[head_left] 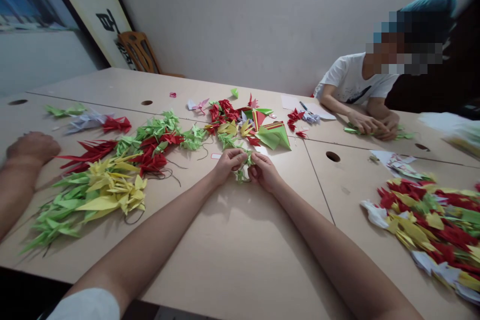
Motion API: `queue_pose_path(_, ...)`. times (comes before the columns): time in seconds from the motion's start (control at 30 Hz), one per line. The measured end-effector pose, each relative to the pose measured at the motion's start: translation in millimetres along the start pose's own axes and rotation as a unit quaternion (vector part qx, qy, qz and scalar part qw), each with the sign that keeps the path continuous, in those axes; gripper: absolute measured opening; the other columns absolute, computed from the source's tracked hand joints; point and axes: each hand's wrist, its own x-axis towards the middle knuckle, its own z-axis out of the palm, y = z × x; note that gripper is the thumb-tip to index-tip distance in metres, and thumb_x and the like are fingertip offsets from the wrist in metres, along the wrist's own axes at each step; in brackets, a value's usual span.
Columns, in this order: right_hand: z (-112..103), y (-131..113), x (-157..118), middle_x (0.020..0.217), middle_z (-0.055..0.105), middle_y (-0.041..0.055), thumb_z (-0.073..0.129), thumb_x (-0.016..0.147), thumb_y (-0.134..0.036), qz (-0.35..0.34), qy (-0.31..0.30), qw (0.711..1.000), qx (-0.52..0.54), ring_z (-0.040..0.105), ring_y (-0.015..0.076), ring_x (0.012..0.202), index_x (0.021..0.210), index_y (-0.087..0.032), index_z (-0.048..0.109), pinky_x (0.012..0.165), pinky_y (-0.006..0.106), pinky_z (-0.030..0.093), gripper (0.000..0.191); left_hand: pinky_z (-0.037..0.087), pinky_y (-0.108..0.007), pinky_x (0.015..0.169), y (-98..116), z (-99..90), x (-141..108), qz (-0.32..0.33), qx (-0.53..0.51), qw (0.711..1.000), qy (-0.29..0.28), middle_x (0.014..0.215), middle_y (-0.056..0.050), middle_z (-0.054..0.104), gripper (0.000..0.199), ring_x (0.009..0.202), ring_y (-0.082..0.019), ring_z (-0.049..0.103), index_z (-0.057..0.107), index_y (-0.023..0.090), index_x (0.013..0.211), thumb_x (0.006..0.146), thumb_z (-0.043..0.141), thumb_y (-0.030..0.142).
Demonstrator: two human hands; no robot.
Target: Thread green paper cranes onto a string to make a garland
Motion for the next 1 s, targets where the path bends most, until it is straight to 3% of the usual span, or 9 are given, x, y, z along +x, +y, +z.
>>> queue_pose_path(0.33,-3.6,0.5,-0.6,0.044,0.049,-0.0076,0.07,0.076,-0.05,-0.002,0.002,1.0,-0.027,0.044,0.0085,0.033,0.072,-0.02,0.049,0.033,0.019,0.038,0.036,0.018,-0.02,0.044,1.7,0.7,-0.2,0.003,0.025,1.0,-0.008,0.052,0.006,0.037,0.038,0.045,-0.004,0.029,0.055,0.013,0.066,0.073,0.072,0.046)
queue_pose_path(0.53,-2.2,-0.2,0.0,0.042,0.045,-0.0087,0.073,0.072,-0.048,-0.01,0.023,1.0,-0.019,0.041,0.0088,0.032,0.071,-0.021,0.049,0.032,0.02,0.037,0.036,0.018,-0.021,0.045,2.4,1.0,0.5,0.017,0.053,0.998,0.002,0.052,0.006,0.037,0.036,0.046,-0.004,0.03,0.055,0.013,0.065,0.073,0.072,0.045)
queue_pose_path(1.0,4.0,0.0,1.7,0.04,0.042,-0.009,0.074,0.068,-0.045,-0.013,0.063,0.998,0.017,0.04,0.0084,0.034,0.07,-0.021,0.047,0.033,0.019,0.03,0.036,0.016,-0.021,0.044,3.2,7.2,1.0,0.015,0.002,0.998,0.055,0.047,0.007,0.034,0.035,0.043,-0.004,0.027,0.056,0.014,0.063,0.066,0.076,0.042)
